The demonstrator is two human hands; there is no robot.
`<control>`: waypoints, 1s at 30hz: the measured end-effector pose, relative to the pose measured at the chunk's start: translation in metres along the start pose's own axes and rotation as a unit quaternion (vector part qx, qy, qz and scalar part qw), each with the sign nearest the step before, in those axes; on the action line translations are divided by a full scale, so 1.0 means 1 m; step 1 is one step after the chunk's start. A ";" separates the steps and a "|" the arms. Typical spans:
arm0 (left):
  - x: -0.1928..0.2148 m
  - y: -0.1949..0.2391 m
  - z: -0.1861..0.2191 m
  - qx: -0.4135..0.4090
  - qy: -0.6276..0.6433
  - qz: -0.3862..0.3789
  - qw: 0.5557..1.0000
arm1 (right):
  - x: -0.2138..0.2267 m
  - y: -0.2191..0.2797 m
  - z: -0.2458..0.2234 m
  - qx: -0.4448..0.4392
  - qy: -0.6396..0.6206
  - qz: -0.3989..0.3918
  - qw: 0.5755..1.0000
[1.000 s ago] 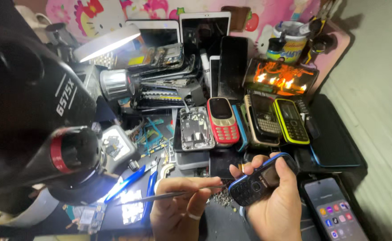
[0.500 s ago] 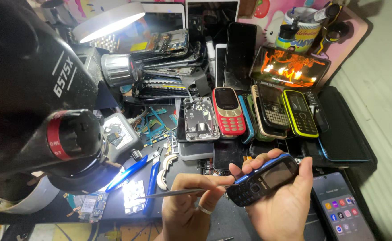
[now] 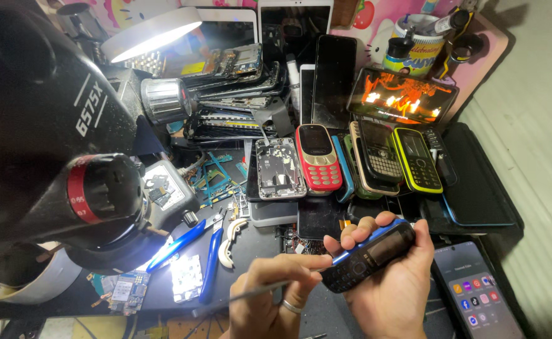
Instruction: The person uses a screwdriver to remove screws from the back of a blue feature phone, then uses a plastic pry tool to separate the back cover. The person removes the battery and SIM card, then detaches the internal circuit board from the phone casing.
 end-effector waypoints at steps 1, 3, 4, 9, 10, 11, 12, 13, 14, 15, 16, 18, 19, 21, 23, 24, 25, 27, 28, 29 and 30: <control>-0.003 0.000 -0.004 0.039 0.101 0.018 0.994 | 0.001 0.000 0.000 0.003 0.007 0.009 1.000; -0.005 -0.007 0.009 -0.039 0.075 -0.022 0.996 | 0.002 0.002 0.000 0.011 0.020 0.029 0.999; -0.010 -0.009 0.024 -0.153 -0.052 -0.080 0.984 | 0.002 0.004 0.000 0.015 0.026 0.040 0.999; -0.015 0.003 0.029 -0.295 -0.229 -0.162 0.913 | 0.006 0.009 -0.001 0.014 0.047 0.111 0.993; -0.012 0.003 0.025 -0.264 -0.201 -0.141 0.933 | 0.006 0.009 -0.001 0.012 0.051 0.116 0.992; -0.011 0.004 0.021 -0.230 -0.172 -0.119 0.951 | 0.007 0.011 -0.001 0.011 0.055 0.124 0.991; -0.010 0.006 0.018 -0.201 -0.166 -0.089 0.961 | 0.008 0.012 -0.001 0.014 0.054 0.126 0.991; -0.009 0.007 0.015 -0.174 -0.159 -0.059 0.970 | 0.008 0.012 -0.001 0.018 0.054 0.125 0.990; -0.008 0.008 0.012 -0.146 -0.151 -0.028 0.977 | 0.009 0.011 -0.001 0.023 0.053 0.125 0.990; -0.009 0.009 0.010 -0.112 -0.139 -0.019 0.984 | 0.007 0.011 -0.002 0.026 0.051 0.098 0.994; -0.009 0.010 0.008 -0.077 -0.127 -0.010 0.989 | 0.005 0.010 -0.003 0.030 0.048 0.070 0.996; -0.006 0.009 0.005 -0.027 -0.090 0.001 0.996 | -0.003 0.008 -0.006 0.039 0.033 -0.008 0.999; -0.005 0.007 0.004 -0.011 -0.067 0.002 0.998 | -0.009 0.008 -0.008 0.045 0.020 -0.059 0.997; -0.003 0.005 0.004 -0.005 -0.066 -0.004 0.998 | -0.012 0.009 -0.009 0.050 0.008 -0.100 0.994; -0.003 0.006 0.007 -0.025 -0.112 -0.019 0.993 | -0.006 0.007 -0.007 0.048 0.012 -0.083 0.995; -0.003 0.007 0.007 -0.028 -0.106 -0.017 0.994 | -0.005 0.008 -0.007 0.046 0.014 -0.077 0.996; -0.003 0.007 0.007 -0.035 -0.100 -0.019 0.994 | -0.005 0.007 -0.007 0.047 0.015 -0.073 0.996; -0.003 0.007 -0.002 0.006 -0.056 -0.012 0.998 | -0.007 0.006 -0.007 0.047 0.015 -0.082 0.995; -0.002 0.008 -0.010 0.055 -0.018 -0.004 0.998 | -0.009 0.006 -0.007 0.046 0.013 -0.096 0.994; -0.002 0.012 -0.019 0.105 0.021 0.004 0.994 | -0.010 0.007 -0.007 0.044 0.011 -0.107 0.993; -0.003 0.013 -0.020 0.119 0.035 -0.004 0.992 | -0.009 0.009 -0.006 0.040 0.013 -0.109 0.993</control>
Point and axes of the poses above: each hand's wrist, its own y-axis away from the middle knuckle, its own x-axis out of the back of the hand, z = x × y, the point moved 8 cm from there along -y, towards the middle knuckle, and after that the axes turned 5 degrees about -x, right-handed, at the moved point
